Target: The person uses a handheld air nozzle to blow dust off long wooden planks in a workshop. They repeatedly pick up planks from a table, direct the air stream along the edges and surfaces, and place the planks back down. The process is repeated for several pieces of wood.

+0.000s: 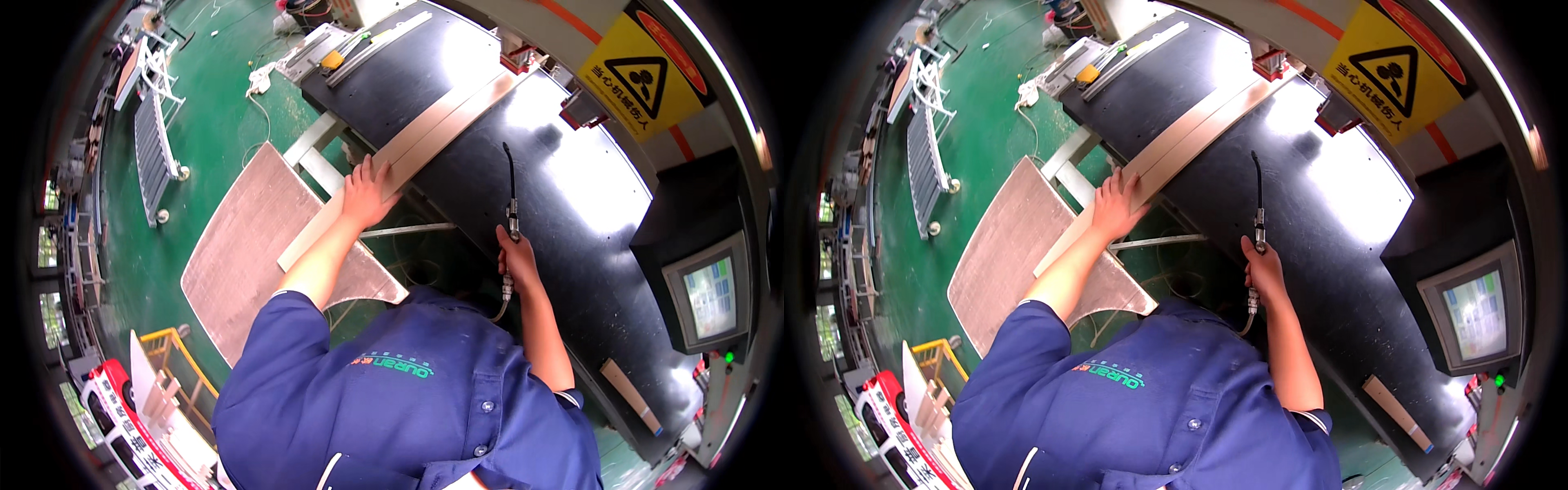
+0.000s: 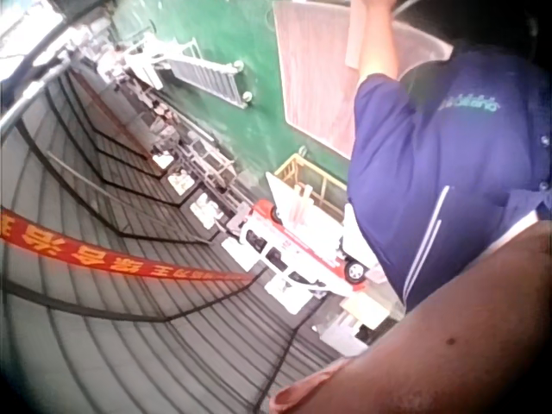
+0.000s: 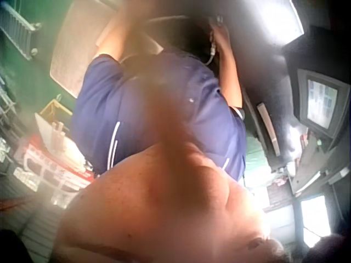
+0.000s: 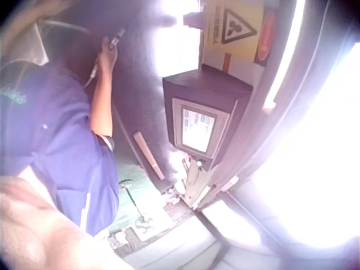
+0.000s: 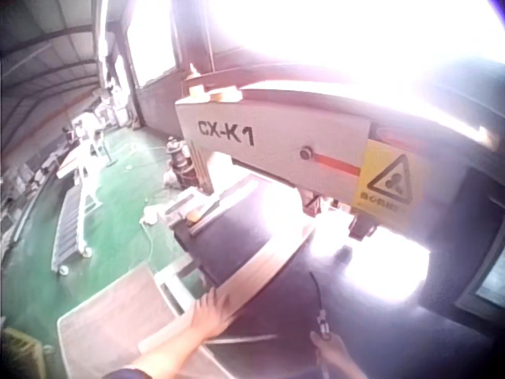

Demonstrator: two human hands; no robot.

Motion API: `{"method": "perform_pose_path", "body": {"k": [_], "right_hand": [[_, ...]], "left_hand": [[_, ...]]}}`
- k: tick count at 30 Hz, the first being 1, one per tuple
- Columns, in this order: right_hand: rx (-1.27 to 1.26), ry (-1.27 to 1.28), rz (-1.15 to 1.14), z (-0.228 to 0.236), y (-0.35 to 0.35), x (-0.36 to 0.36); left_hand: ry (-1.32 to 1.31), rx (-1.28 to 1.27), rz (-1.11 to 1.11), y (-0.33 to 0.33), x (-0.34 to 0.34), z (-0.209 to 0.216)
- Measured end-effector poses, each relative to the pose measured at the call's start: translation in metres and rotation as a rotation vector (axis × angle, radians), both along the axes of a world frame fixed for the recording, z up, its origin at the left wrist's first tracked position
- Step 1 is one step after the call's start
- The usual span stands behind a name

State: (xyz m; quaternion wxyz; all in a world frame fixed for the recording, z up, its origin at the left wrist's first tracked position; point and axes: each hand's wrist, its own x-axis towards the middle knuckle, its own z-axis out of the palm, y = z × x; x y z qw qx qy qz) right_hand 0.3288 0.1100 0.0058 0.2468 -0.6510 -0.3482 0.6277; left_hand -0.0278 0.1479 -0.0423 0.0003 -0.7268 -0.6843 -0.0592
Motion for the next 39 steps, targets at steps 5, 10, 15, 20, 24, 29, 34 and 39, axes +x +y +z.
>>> {"method": "perform_pose_path", "body": {"k": [5, 10, 15, 20, 24, 29, 34, 39], "right_hand": [[-0.046, 0.01, -0.014, 0.002, 0.003, -0.003], [-0.04, -0.001, 0.004, 0.006, 0.005, -0.01], [-0.034, -0.004, 0.017, 0.003, 0.008, -0.012], [-0.05, -0.006, 0.012, 0.002, 0.01, -0.011], [-0.022, -0.033, 0.023, 0.0, 0.017, -0.014], [0.014, 0.007, 0.058, -0.003, 0.026, -0.027], [-0.029, 0.002, 0.044, -0.014, 0.027, -0.021], [-0.028, -0.035, 0.038, -0.02, 0.025, -0.018]], "left_hand": [[0.014, -0.003, -0.015, -0.002, -0.004, -0.003], [0.027, -0.045, -0.009, -0.007, 0.001, 0.001], [0.008, -0.01, -0.015, -0.003, 0.001, -0.002], [-0.098, 0.035, -0.073, 0.001, -0.002, -0.001], [-0.192, 0.003, -0.103, 0.005, -0.004, 0.006], [-0.146, 0.038, -0.098, -0.001, -0.008, 0.003], [-0.016, 0.068, -0.115, 0.0, -0.007, -0.005], [-0.017, 0.077, -0.085, -0.006, -0.008, -0.003]]}}
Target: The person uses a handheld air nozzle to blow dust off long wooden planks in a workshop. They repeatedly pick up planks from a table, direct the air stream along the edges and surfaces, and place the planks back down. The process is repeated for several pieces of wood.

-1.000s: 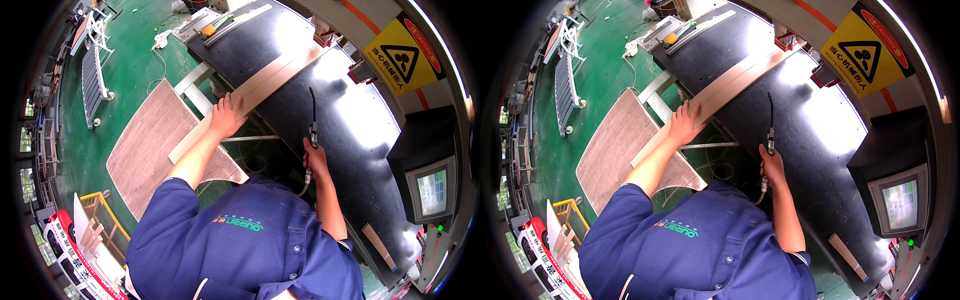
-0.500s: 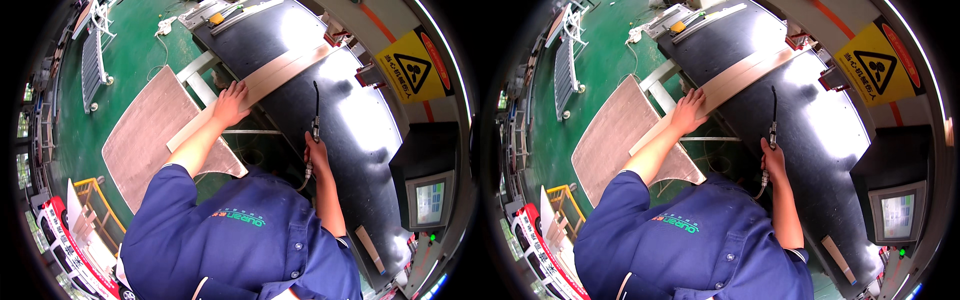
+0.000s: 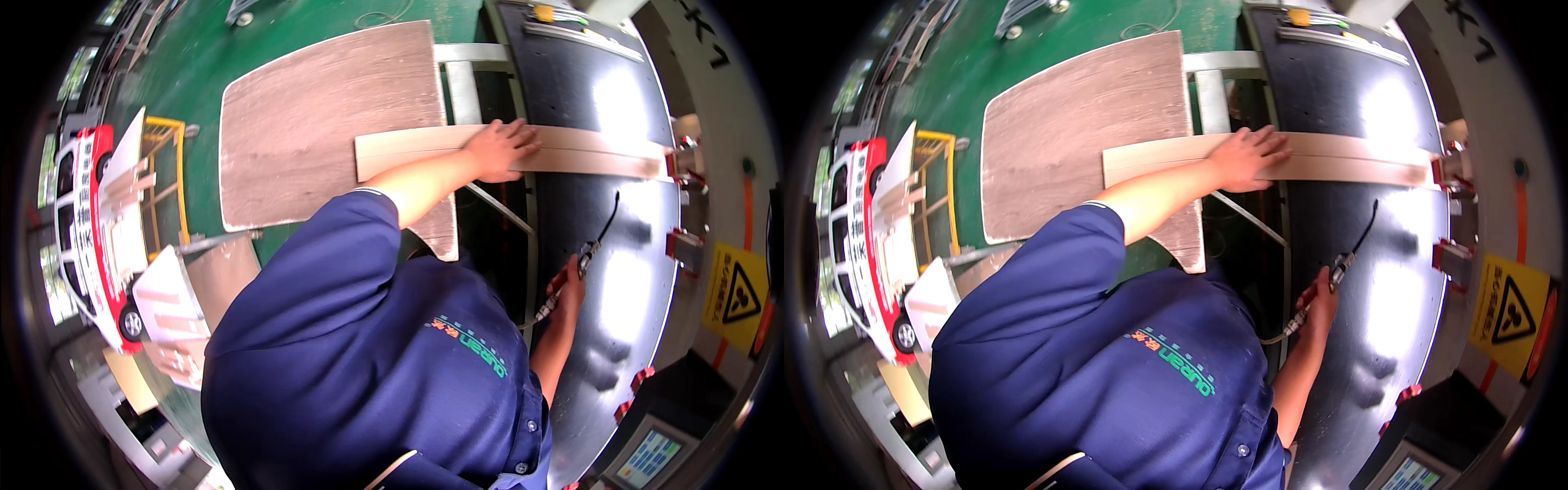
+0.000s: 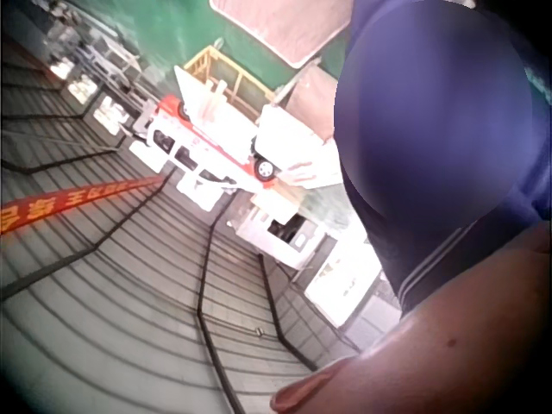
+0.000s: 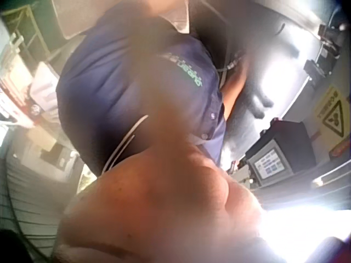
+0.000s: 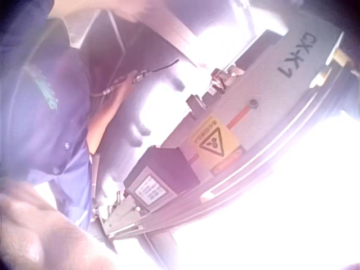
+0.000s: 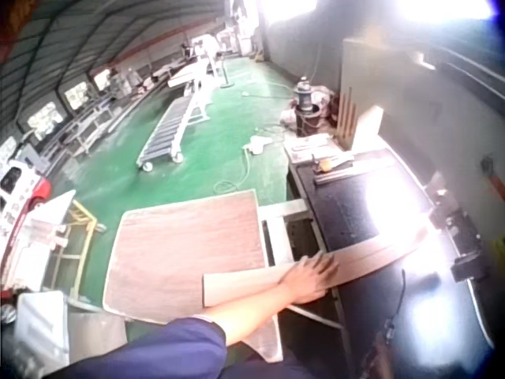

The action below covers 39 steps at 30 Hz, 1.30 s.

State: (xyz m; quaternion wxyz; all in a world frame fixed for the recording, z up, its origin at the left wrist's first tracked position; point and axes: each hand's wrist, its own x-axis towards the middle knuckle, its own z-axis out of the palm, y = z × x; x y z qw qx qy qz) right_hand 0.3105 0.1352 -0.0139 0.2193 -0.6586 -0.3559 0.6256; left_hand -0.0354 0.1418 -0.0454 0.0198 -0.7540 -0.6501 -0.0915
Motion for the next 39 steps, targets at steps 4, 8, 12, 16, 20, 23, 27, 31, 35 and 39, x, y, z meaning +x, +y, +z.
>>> {"method": "perform_pose_path", "body": {"k": [4, 8, 12, 16, 20, 23, 27, 31, 35, 39], "right_hand": [[-0.015, 0.029, 0.013, 0.002, 0.0, -0.001], [-0.009, 0.033, 0.04, 0.006, -0.006, -0.006], [0.004, 0.019, 0.081, 0.01, -0.008, -0.011], [0.019, -0.005, 0.083, 0.016, -0.013, -0.014], [-0.018, 0.009, 0.03, 0.011, -0.017, -0.007], [-0.034, -0.018, 0.077, 0.018, -0.01, -0.014], [0.009, -0.036, 0.103, 0.028, -0.005, -0.015], [0.065, -0.022, 0.048, 0.03, -0.009, -0.013], [0.1, 0.014, 0.0, 0.034, -0.011, -0.012], [0.101, 0.039, -0.056, 0.031, -0.014, -0.005]], "left_hand": [[0.004, 0.017, 0.017, 0.001, 0.002, -0.005], [-0.006, 0.012, 0.037, 0.0, 0.003, -0.007], [-0.015, 0.0, 0.057, -0.003, 0.001, -0.008], [0.001, -0.017, 0.04, 0.001, 0.004, -0.005], [0.001, 0.009, -0.032, 0.008, 0.006, -0.002], [-0.059, 0.024, -0.036, 0.008, 0.001, 0.0], [-0.086, -0.083, 0.008, 0.008, 0.007, 0.003], [-0.113, -0.106, 0.014, 0.015, 0.018, 0.004], [-0.097, -0.137, 0.089, 0.014, 0.022, 0.013], [-0.063, -0.11, 0.051, 0.018, 0.016, 0.0]]}}
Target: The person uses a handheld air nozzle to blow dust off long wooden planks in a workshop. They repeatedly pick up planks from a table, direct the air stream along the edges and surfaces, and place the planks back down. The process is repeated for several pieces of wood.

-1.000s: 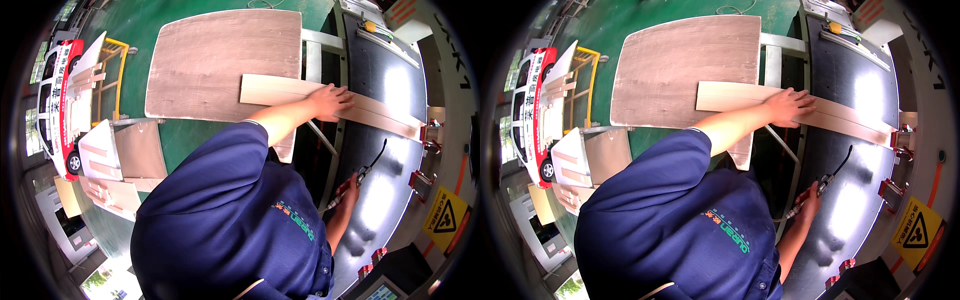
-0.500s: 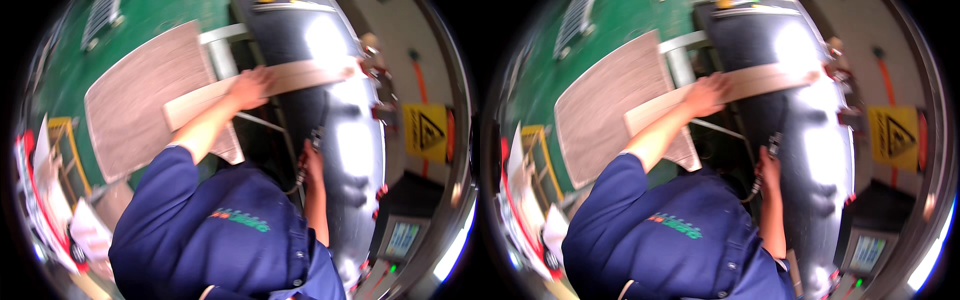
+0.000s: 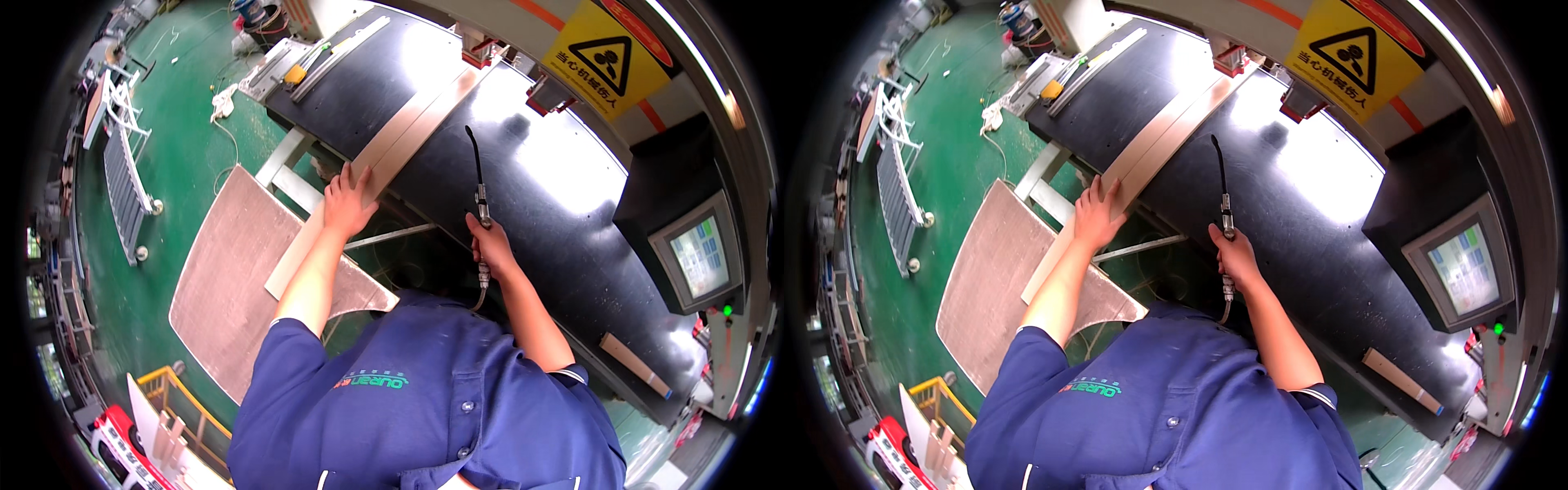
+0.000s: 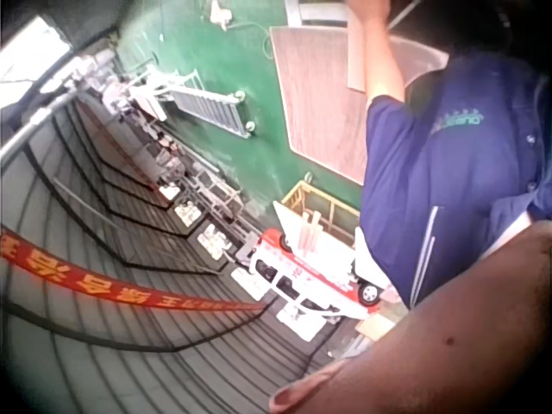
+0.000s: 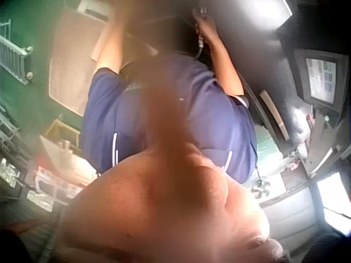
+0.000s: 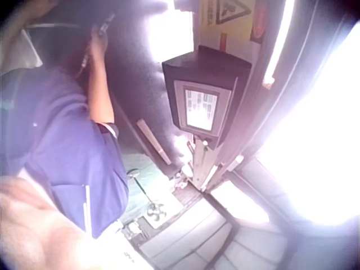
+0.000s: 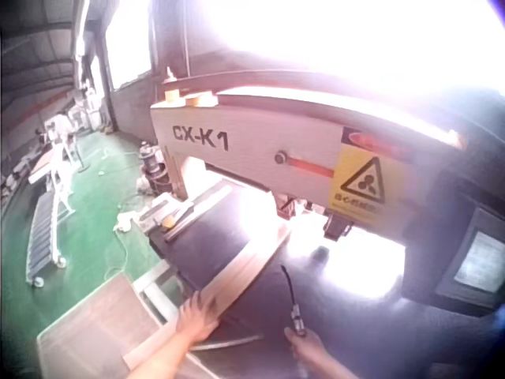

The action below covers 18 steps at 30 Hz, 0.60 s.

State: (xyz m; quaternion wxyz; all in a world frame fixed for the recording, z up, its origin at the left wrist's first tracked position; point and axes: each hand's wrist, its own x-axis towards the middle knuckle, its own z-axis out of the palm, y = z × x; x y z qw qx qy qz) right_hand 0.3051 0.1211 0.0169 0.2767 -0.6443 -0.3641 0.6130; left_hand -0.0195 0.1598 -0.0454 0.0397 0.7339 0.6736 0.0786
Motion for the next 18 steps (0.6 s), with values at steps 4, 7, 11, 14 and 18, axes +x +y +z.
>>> {"method": "perform_pose_path", "body": {"k": [4, 7, 11, 14, 18], "right_hand": [[-0.002, 0.015, -0.032, 0.0, -0.001, 0.007], [0.012, 0.039, -0.066, -0.003, -0.003, 0.009], [0.035, 0.066, -0.083, 0.0, -0.003, 0.014], [0.026, 0.073, -0.085, 0.0, -0.001, 0.015], [0.019, 0.048, -0.095, 0.001, 0.0, 0.015]], "left_hand": [[0.023, 0.04, -0.023, 0.0, -0.001, -0.006], [0.034, 0.036, -0.032, 0.0, -0.002, -0.009], [0.042, 0.046, -0.054, -0.002, -0.001, -0.01], [0.027, 0.026, -0.054, -0.001, 0.001, -0.007], [0.025, 0.024, -0.05, -0.001, 0.003, -0.006]]}}
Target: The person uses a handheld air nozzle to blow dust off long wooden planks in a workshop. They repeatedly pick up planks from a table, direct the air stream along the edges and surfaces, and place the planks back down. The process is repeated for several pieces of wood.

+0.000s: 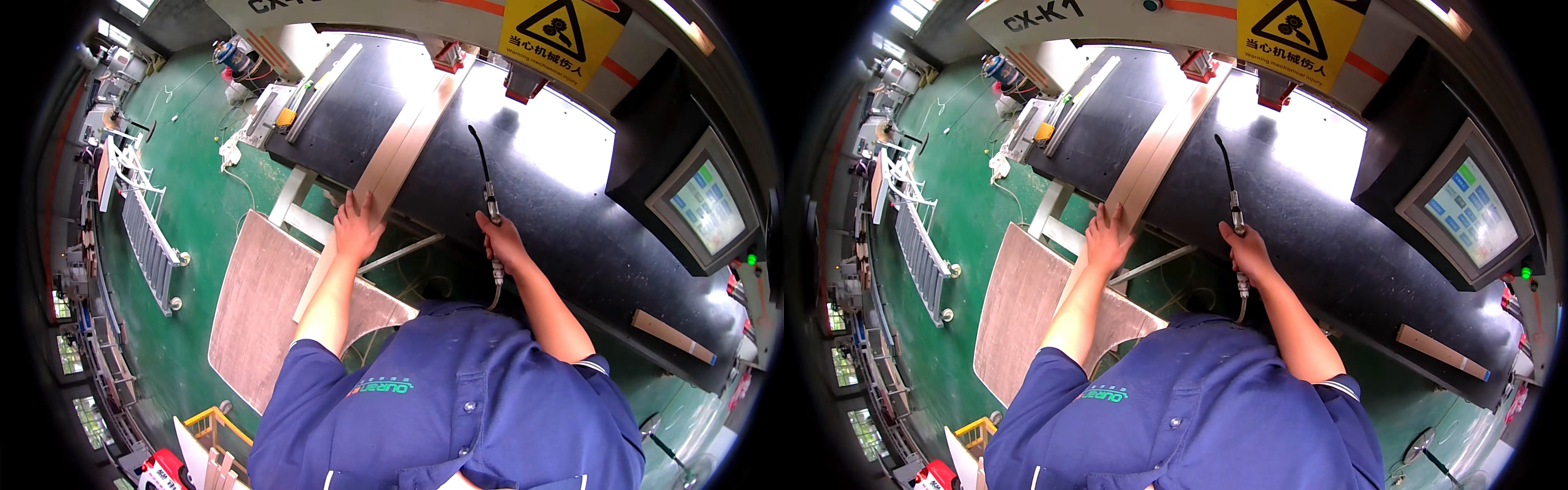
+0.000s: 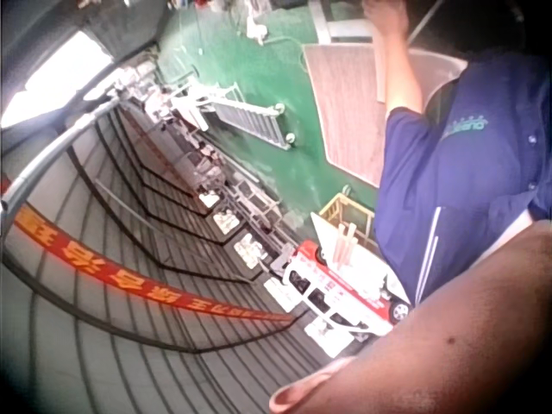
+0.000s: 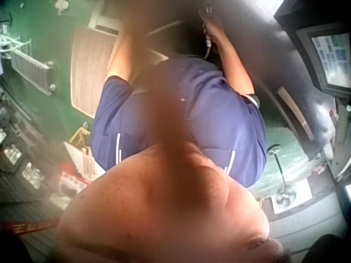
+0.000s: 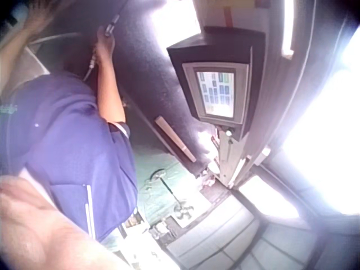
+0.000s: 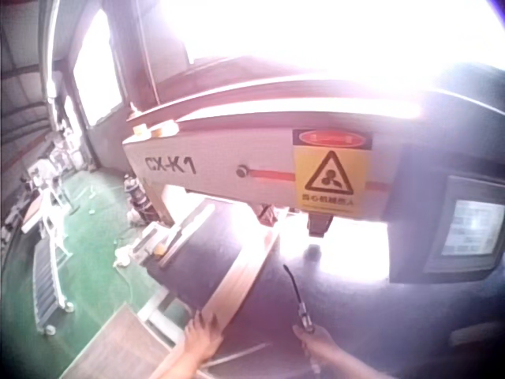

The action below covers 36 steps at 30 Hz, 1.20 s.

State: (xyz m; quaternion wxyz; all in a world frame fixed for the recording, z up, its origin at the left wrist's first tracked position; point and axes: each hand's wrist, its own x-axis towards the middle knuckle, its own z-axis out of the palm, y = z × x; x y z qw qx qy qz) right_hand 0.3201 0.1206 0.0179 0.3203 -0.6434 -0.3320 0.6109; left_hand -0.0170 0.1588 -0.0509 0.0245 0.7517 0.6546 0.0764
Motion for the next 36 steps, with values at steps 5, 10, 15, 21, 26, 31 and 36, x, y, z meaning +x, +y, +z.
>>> {"method": "perform_pose_path", "body": {"k": [5, 10, 15, 21, 26, 31, 36], "right_hand": [[0.02, 0.003, -0.014, 0.0, 0.001, 0.001], [0.059, 0.026, -0.055, 0.004, 0.01, 0.0], [0.155, 0.029, -0.109, 0.012, 0.034, -0.009], [0.29, 0.157, -0.117, 0.063, 0.077, -0.041], [0.362, 0.164, -0.092, 0.123, 0.108, -0.072], [0.394, 0.137, -0.068, 0.142, 0.118, -0.094], [0.352, 0.168, -0.122, 0.141, 0.124, -0.106]], "left_hand": [[0.003, -0.021, 0.015, 0.0, 0.002, 0.004], [0.028, -0.013, 0.018, -0.002, 0.002, 0.008], [0.042, -0.029, 0.031, -0.002, 0.002, 0.007], [0.042, -0.023, 0.019, 0.0, 0.001, 0.006], [0.053, -0.059, 0.039, -0.001, 0.002, 0.012], [0.064, -0.092, 0.051, -0.001, 0.003, 0.015], [0.051, -0.08, 0.044, -0.001, 0.002, 0.016]]}}
